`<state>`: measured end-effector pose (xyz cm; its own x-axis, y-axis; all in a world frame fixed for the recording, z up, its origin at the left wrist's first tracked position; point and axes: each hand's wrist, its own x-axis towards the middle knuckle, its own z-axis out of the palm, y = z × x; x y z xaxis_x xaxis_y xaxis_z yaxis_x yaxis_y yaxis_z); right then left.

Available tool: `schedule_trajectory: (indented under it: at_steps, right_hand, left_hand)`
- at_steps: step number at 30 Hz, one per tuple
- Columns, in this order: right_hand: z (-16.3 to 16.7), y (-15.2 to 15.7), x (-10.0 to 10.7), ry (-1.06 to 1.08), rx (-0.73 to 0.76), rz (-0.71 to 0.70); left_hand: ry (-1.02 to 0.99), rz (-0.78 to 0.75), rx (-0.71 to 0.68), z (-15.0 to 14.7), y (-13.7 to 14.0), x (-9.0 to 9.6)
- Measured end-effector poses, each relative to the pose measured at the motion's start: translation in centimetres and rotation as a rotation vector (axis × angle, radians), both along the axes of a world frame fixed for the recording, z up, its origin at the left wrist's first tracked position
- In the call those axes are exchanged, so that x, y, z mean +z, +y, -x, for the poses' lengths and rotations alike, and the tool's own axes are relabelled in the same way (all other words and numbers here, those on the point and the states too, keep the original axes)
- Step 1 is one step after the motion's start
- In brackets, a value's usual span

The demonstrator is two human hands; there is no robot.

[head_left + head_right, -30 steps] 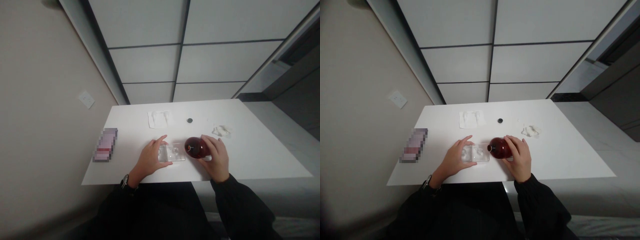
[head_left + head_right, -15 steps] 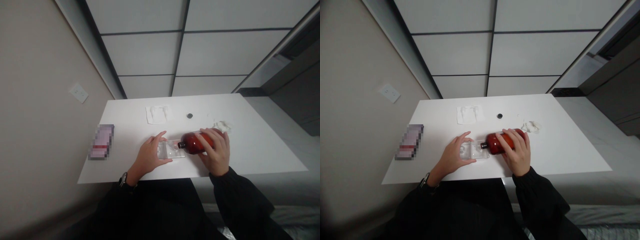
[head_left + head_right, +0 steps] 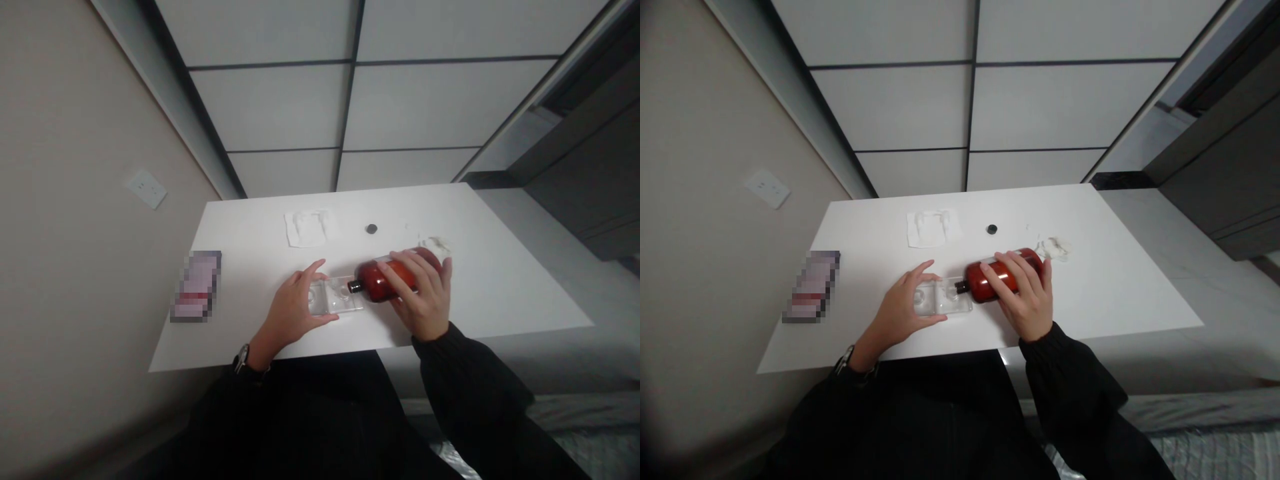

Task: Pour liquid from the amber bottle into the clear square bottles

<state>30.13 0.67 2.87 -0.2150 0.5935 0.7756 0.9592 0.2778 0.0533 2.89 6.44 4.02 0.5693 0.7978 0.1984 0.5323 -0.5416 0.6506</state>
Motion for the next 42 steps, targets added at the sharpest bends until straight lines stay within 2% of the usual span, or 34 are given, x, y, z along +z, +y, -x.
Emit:
schedule_trajectory:
  at_steps: [6,30,42]
  right_hand:
    - [0.09,0.14,0.07,-0.041,-0.014,-0.035]
    - [-0.27,0.05,0.71,-0.099,0.015,-0.029]
    - [-0.42,0.35,0.78,-0.084,0.03,-0.009]
  left_hand:
    - [-0.015,-0.012,-0.01,0.17,0.04,0.05]
    - [-0.022,-0.008,-0.018,0.22,0.21,-0.33]
    - [0.003,0.045,-0.008,0.15,0.13,0.21]
